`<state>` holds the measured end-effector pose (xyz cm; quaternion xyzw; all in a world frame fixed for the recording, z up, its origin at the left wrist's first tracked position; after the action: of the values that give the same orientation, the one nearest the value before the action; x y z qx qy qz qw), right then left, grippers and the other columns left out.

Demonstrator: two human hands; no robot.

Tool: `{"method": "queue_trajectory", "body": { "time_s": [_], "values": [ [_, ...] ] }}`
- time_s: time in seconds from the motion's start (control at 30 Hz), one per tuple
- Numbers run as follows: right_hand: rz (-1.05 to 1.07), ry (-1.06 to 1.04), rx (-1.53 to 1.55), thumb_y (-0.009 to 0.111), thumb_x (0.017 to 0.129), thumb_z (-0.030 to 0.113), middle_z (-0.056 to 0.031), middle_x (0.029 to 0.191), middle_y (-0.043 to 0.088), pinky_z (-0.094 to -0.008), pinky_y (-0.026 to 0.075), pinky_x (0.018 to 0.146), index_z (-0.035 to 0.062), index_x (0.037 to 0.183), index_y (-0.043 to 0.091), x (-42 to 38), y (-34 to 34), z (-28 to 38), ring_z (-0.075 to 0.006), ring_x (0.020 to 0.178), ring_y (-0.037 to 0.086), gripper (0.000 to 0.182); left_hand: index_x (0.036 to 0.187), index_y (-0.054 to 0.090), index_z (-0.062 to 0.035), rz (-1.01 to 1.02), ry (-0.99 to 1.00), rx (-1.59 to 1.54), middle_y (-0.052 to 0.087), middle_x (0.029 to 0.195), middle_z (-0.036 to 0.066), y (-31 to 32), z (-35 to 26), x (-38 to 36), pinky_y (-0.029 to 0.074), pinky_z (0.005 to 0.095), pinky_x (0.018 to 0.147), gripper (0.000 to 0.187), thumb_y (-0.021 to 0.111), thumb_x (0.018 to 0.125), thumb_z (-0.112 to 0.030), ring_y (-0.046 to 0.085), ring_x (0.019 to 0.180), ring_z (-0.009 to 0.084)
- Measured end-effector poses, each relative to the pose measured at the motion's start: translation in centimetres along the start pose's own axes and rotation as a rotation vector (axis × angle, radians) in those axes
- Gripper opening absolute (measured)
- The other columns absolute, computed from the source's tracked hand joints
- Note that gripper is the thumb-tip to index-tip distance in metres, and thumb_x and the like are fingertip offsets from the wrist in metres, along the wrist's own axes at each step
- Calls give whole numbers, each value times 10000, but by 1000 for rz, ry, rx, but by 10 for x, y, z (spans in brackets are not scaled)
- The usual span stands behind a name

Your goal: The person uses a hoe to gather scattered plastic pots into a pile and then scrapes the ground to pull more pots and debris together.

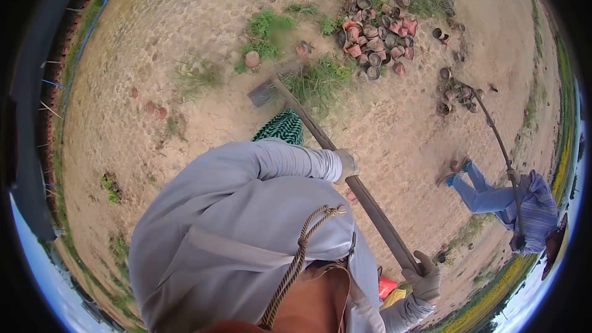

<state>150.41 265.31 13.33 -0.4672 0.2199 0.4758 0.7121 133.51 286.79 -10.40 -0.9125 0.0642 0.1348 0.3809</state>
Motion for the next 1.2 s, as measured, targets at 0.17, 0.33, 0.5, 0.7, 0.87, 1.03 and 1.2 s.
{"method": "queue_trajectory", "body": {
  "time_s": [0.17,0.33,0.5,0.7,0.87,1.03,1.2],
  "values": [
    [-47,-72,174,790,636,123,-41,708,622,-240,444,502,35,1107,610,-10,-33,-47,-105,567,562,512,1046,603,-113,136,73,-26,645,972,123,1,-50,-22,465,428,825,422,651,659,-275,604,972,315],
    [151,-90,86,747,745,186,-30,713,616,-217,439,546,7,1129,602,65,68,10,-90,606,554,448,1035,608,-123,111,-221,113,653,941,91,10,59,-81,435,380,839,409,669,664,-285,611,954,268],
    [241,-318,-582,578,859,445,-131,970,670,-348,476,779,94,1201,588,100,199,90,-271,872,629,490,1057,589,-198,241,-555,189,620,1097,60,16,189,-147,408,348,930,389,661,676,-233,565,1086,207],
    [132,-198,-675,499,842,559,-130,1042,656,-385,454,854,169,1214,584,36,126,50,-313,1007,600,546,1014,607,-156,130,-253,154,639,1037,106,29,99,-78,450,394,868,365,660,690,-315,595,1005,291],
    [-196,-27,-589,573,799,546,-132,964,674,-370,476,811,173,1187,604,-89,32,29,-301,924,634,539,1005,613,-143,107,-29,144,650,967,133,14,-32,-8,474,414,828,391,666,688,-365,609,959,306],
    [-336,-9,-21,730,750,220,-65,744,656,-267,479,613,88,1151,624,-158,-21,-35,-125,661,608,435,1088,575,-141,260,139,209,642,1007,148,5,-134,-9,467,414,849,406,631,731,-325,604,985,303],
    [-274,7,175,731,760,204,-34,709,639,-238,447,538,67,1168,619,-137,-6,-66,-83,607,567,445,1002,590,-157,164,169,195,655,892,143,0,-121,-25,480,421,782,359,648,723,-374,624,885,319]
  ]
}}
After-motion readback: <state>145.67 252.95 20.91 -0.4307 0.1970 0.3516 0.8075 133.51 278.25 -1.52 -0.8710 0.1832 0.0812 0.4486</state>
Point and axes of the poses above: each hand's wrist, its own x-axis towards the middle knuckle, its own y-axis out of the palm, z = x × y, the point moved 10 cm from there along x, towards the middle knuckle
